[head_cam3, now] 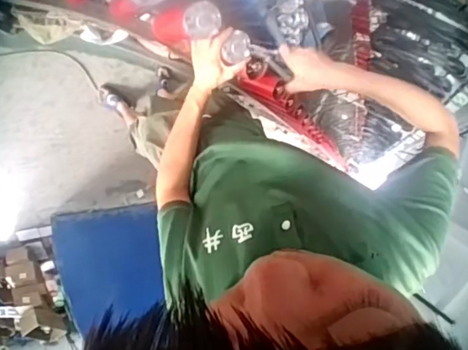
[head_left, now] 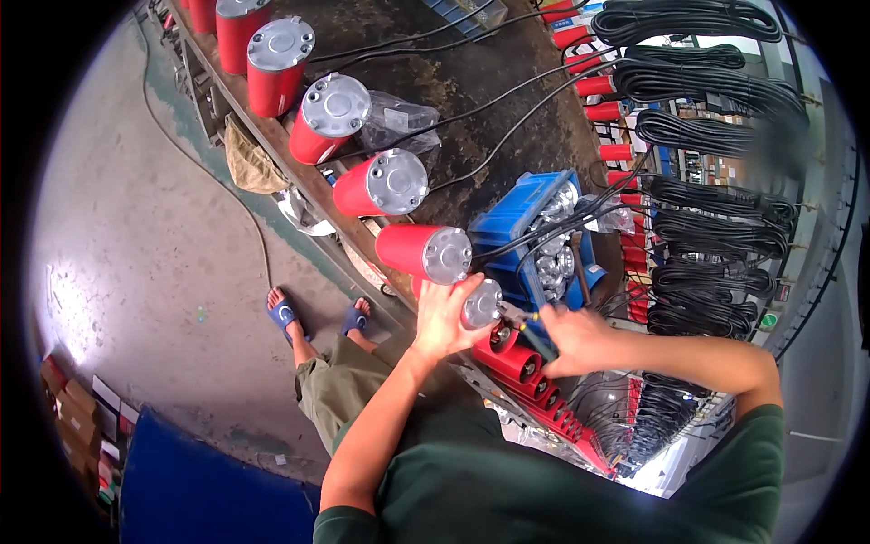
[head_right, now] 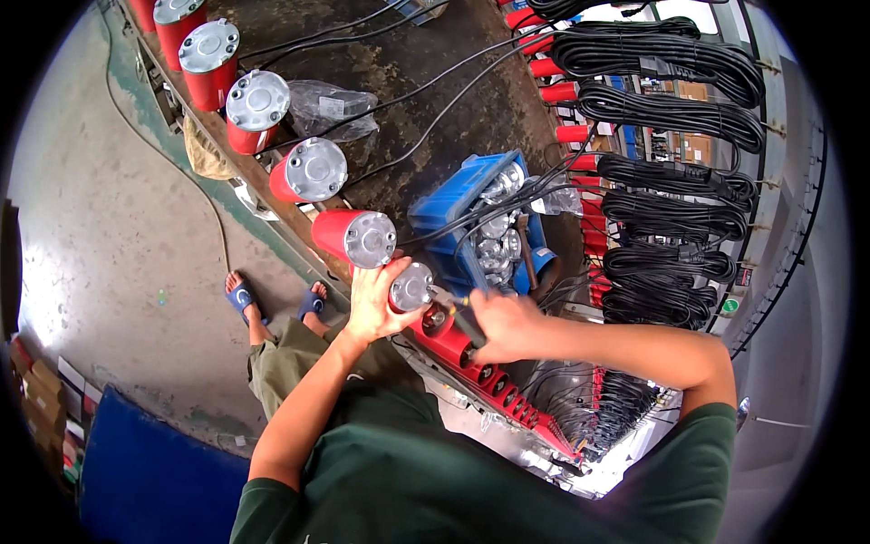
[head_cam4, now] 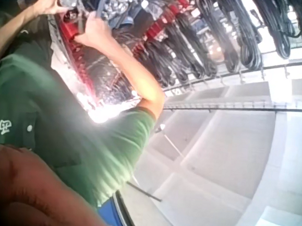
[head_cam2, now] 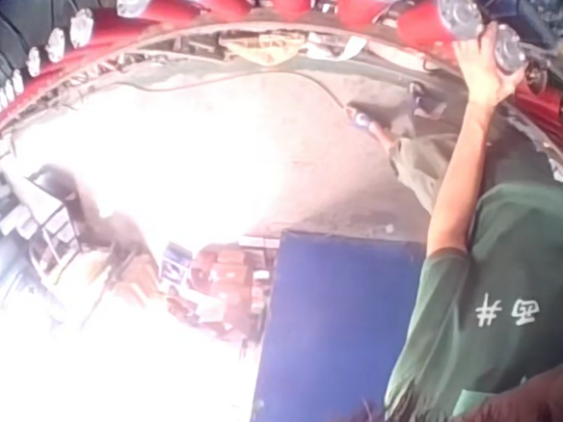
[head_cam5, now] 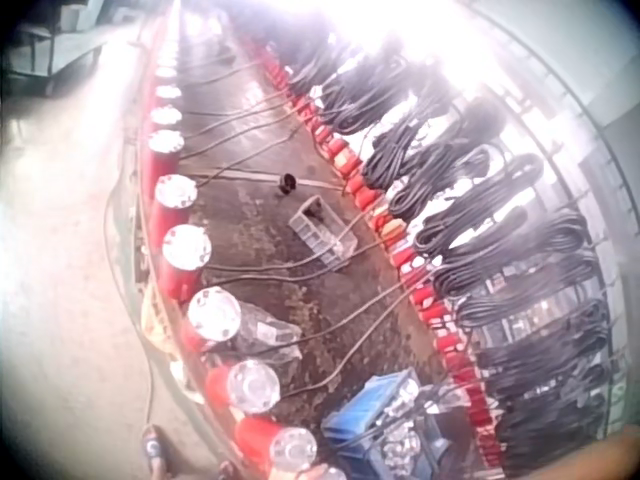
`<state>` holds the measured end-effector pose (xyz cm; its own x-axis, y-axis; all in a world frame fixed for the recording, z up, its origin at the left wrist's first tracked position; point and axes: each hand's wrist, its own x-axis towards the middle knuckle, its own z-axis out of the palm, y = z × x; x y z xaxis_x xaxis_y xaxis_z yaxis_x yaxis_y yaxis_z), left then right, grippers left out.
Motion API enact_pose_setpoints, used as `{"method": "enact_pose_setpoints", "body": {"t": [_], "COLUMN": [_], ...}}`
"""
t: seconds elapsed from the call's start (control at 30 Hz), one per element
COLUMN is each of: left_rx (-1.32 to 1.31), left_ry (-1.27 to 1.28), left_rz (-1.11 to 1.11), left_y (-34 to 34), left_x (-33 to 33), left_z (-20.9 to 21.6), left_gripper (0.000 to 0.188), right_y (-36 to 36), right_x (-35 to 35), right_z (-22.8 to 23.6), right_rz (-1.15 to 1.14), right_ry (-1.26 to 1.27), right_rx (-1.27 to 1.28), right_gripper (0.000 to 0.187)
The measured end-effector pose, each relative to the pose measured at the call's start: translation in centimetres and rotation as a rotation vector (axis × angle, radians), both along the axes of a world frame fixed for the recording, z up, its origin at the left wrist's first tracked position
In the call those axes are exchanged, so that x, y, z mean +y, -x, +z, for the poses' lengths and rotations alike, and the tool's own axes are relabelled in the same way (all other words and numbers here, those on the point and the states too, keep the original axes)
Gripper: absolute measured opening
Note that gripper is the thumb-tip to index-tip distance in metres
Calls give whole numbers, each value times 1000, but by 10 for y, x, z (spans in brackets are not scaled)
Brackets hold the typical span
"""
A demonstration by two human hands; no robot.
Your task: The person assembles metal components by placing round metal lids onto a series of red cylinders and securing them by hand or using a hammer.
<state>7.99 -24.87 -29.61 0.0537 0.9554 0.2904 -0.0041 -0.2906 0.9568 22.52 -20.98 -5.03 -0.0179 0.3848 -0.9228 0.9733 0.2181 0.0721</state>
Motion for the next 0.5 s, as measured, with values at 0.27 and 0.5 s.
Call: {"method": "enact_pose_setpoints", "body": {"t": [0.27, 0.5], "left_rx": [19, 4], "left_ry": [25, 31], "left_rz": [-6, -11], "left_y": [-1, -3], "left_x": [-1, 2], "left_z": [-2, -5], "left_gripper": [81, 84], "right_y": [6, 22], "right_x": [1, 23], "right_z": [-6, 9], "right_rz": [-798, 347], "right_ry": [742, -293], "right_rx": [245, 125], "right_gripper": [51, 63]}}
